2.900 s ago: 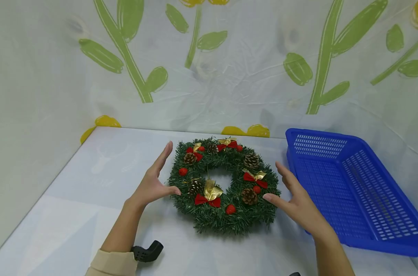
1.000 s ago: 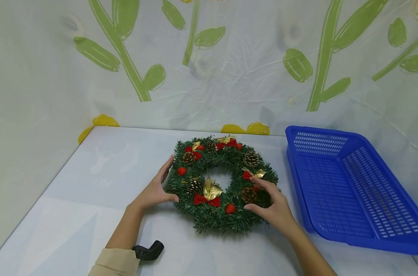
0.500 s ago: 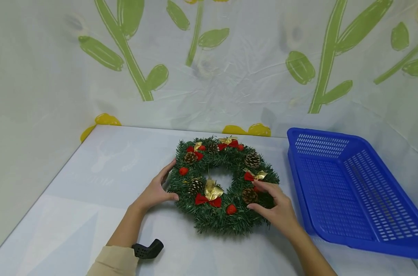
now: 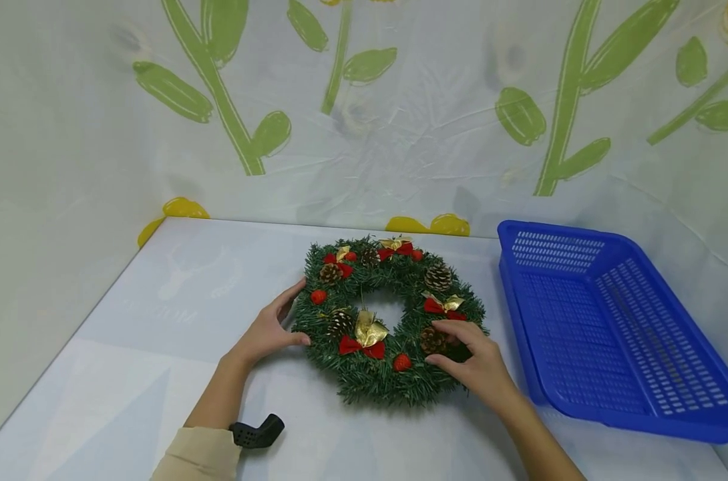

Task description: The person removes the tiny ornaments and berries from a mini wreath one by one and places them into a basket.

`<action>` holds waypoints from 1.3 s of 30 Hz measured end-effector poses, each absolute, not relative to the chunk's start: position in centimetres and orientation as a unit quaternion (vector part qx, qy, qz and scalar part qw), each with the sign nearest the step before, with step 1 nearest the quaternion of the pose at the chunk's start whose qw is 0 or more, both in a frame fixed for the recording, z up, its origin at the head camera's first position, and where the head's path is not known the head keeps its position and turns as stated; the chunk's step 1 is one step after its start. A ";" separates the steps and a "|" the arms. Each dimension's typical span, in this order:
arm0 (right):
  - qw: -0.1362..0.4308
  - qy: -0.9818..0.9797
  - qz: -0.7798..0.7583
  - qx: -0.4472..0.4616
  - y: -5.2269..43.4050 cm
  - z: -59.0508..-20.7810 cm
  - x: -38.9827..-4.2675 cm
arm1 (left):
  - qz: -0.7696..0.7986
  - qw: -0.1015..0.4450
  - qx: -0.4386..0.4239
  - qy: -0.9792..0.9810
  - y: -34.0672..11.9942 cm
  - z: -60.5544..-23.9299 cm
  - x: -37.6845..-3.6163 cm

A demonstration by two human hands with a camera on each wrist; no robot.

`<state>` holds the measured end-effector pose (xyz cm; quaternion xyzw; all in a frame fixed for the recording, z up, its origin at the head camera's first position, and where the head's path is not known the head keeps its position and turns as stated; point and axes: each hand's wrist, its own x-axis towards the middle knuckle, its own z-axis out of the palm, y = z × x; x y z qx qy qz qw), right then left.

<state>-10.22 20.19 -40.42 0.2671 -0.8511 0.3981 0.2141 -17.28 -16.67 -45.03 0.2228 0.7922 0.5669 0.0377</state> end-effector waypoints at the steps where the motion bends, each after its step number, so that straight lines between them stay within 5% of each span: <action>1: 0.215 -0.852 0.395 0.268 20.2 -40.4 -10.3 | 0.567 0.037 0.219 0.793 -16.7 -45.1 -17.3; 28: 0.235 -0.859 0.379 0.250 19.9 -40.4 -10.2 | 0.572 0.026 0.215 0.791 -16.7 -45.3 -17.4; 39: 0.285 -0.805 0.467 0.230 19.4 -39.5 -10.1 | 0.572 0.026 0.213 0.792 -16.6 -45.2 -17.3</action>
